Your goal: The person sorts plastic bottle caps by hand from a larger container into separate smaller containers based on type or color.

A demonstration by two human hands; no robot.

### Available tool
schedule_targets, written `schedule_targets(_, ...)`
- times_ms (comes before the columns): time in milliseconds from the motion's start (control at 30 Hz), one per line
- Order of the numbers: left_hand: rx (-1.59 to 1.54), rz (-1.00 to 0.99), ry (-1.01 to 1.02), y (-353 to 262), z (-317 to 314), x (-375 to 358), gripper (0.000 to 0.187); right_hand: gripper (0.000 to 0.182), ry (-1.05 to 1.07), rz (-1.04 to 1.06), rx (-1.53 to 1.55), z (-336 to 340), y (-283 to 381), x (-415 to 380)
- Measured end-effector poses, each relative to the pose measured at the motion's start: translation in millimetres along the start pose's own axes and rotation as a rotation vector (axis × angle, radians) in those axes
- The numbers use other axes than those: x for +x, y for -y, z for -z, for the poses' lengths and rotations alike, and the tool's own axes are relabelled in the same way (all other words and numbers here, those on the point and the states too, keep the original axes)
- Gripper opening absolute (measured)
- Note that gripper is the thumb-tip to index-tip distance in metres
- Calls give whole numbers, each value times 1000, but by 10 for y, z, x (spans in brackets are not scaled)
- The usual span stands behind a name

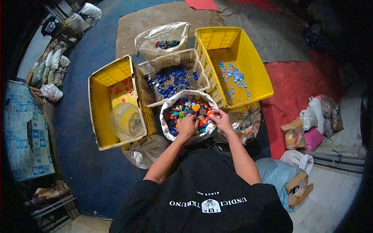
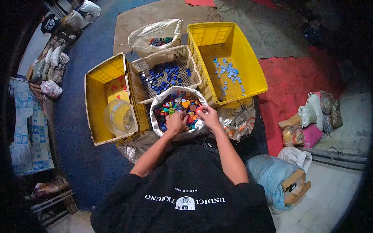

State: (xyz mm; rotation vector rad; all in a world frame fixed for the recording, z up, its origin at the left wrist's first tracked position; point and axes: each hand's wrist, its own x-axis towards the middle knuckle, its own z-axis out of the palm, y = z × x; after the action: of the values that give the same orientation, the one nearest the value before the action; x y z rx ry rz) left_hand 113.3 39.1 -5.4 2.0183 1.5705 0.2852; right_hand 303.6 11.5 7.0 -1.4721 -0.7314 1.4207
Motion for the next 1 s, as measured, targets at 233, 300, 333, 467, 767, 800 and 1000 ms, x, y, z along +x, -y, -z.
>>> schedule_targets(233,-929,274,159,324,182,-171,30,27,142,-259,538,-112,138,-207)
schedule_targets(300,-1067,328,183,399,194,-252,31,27,192,-298,504,-249,185,-255)
schedule_targets(333,-1197,382,167,445,167,-291,28,27,224,-369,550,-346,247,-288)
schedule_targets(467,-1487,500,142,607,289,-469,23,27,376,-514,566,-665,60,-156)
schedule_targets(767,-1459,626,-302,1098,809,-632,22,16,542,-539,276,-1953,29,148)
schedule_targets(800,-1235,561,-249,1300,1031,-553,25,16,608,-483,259,-2196,23,374)
schedule_targets(1000,-1485,545,-563,2414,2139,365,44,69,594,-364,266,-3457,1121,808)
